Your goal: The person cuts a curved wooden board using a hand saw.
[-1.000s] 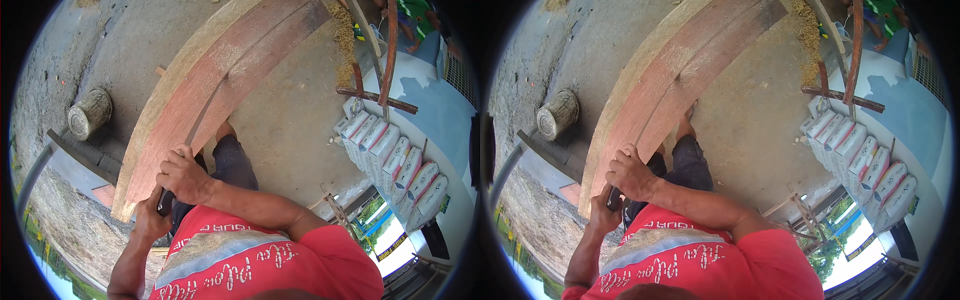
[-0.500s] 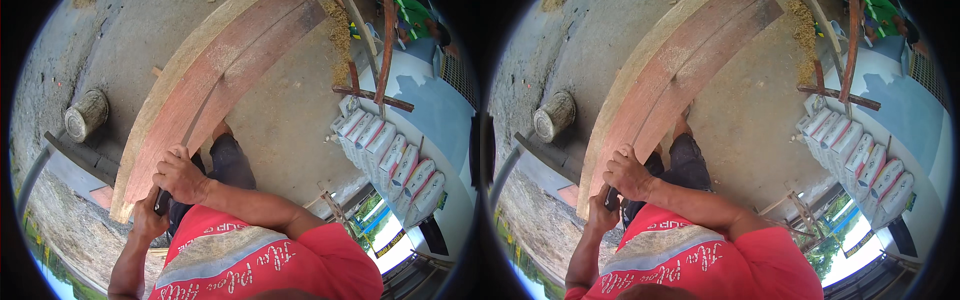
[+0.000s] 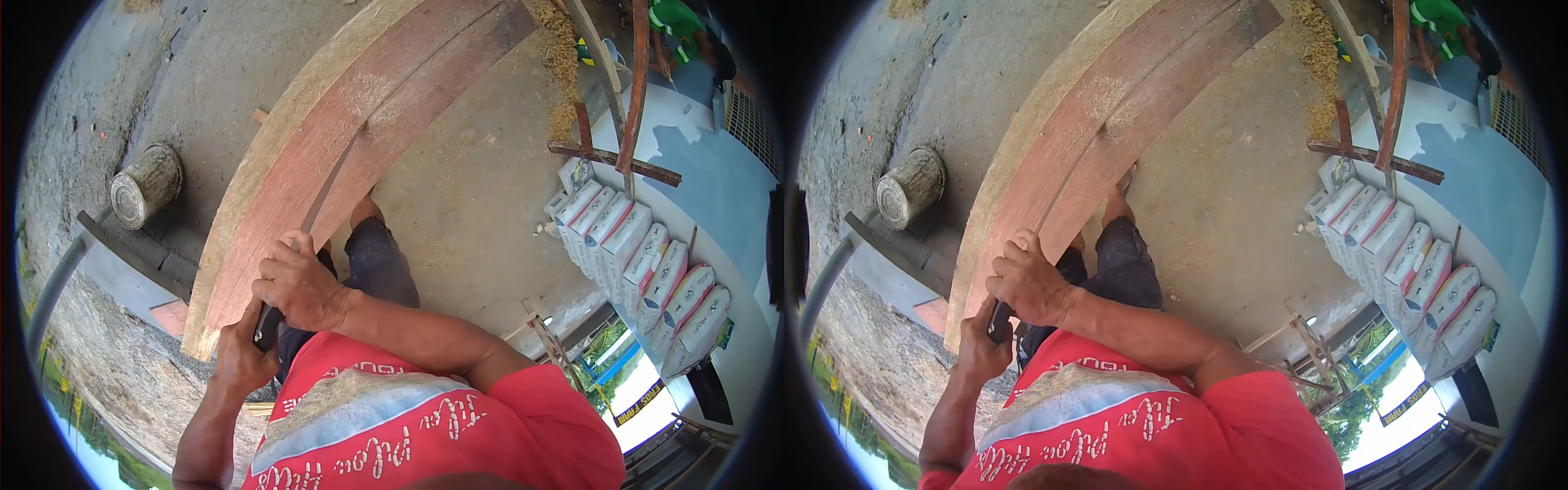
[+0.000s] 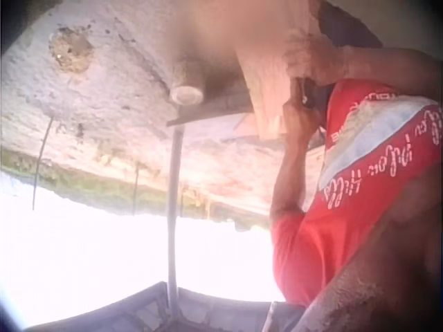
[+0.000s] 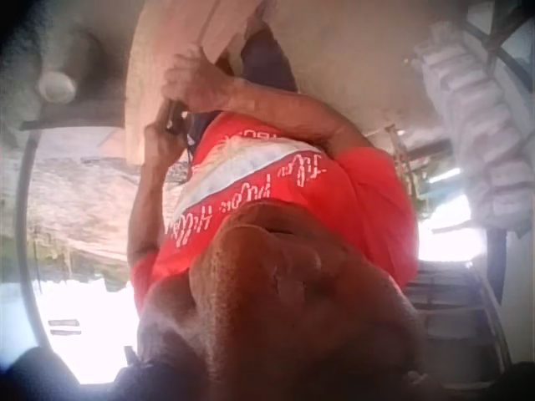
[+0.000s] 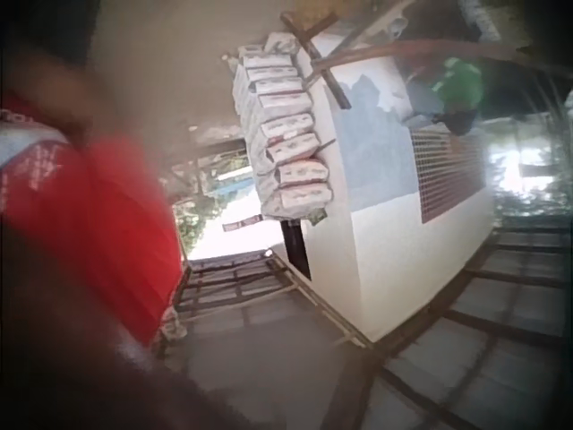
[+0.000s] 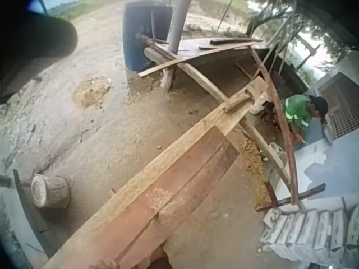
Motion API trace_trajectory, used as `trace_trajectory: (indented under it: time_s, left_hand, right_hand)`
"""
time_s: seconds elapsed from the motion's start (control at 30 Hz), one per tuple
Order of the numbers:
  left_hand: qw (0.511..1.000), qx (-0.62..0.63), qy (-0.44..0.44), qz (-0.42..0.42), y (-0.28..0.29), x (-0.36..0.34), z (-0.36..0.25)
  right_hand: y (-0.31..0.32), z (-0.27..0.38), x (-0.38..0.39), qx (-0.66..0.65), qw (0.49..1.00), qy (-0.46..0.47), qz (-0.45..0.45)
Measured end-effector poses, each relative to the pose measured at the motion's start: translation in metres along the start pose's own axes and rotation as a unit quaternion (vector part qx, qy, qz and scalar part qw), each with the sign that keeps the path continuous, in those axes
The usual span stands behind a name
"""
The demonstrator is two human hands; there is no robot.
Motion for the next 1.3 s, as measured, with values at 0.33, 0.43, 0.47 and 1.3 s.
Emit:
trace_trajectory:
  time_s: [0.33, 0.43, 0.47, 1.3]
  left_hand:
    - [0.998, -0.022, -0.053, -0.029, -0.070, -0.147, -0.033]
    - [1.000, -0.010, 0.017, 0.010, -0.019, -0.028, -0.008]
    - [0.998, -0.027, 0.050, 0.025, -0.006, -0.002, -0.001]
    - [0.987, 0.076, -0.135, -0.042, -0.111, -0.190, -0.015]
  right_hand:
    - [0.027, -0.146, -0.053, 0.033, 0.998, -0.013, 0.055]
    - [0.005, -0.035, -0.004, -0.006, 1.000, 0.024, 0.008]
    - [0.001, -0.005, 0.003, -0.020, 0.999, 0.018, -0.019]
    - [0.007, -0.217, -0.041, 0.182, 0.983, 0.006, 0.037]
Point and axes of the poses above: each hand's wrist, its own x-axis away from the middle knuckle, its own y-axis out of the back of the hand, z = x × y, the point moved 2 cm from there along -x, towards the middle knuckle, and after that the axes turned 14 degrees about -z, right-handed, at the moved point
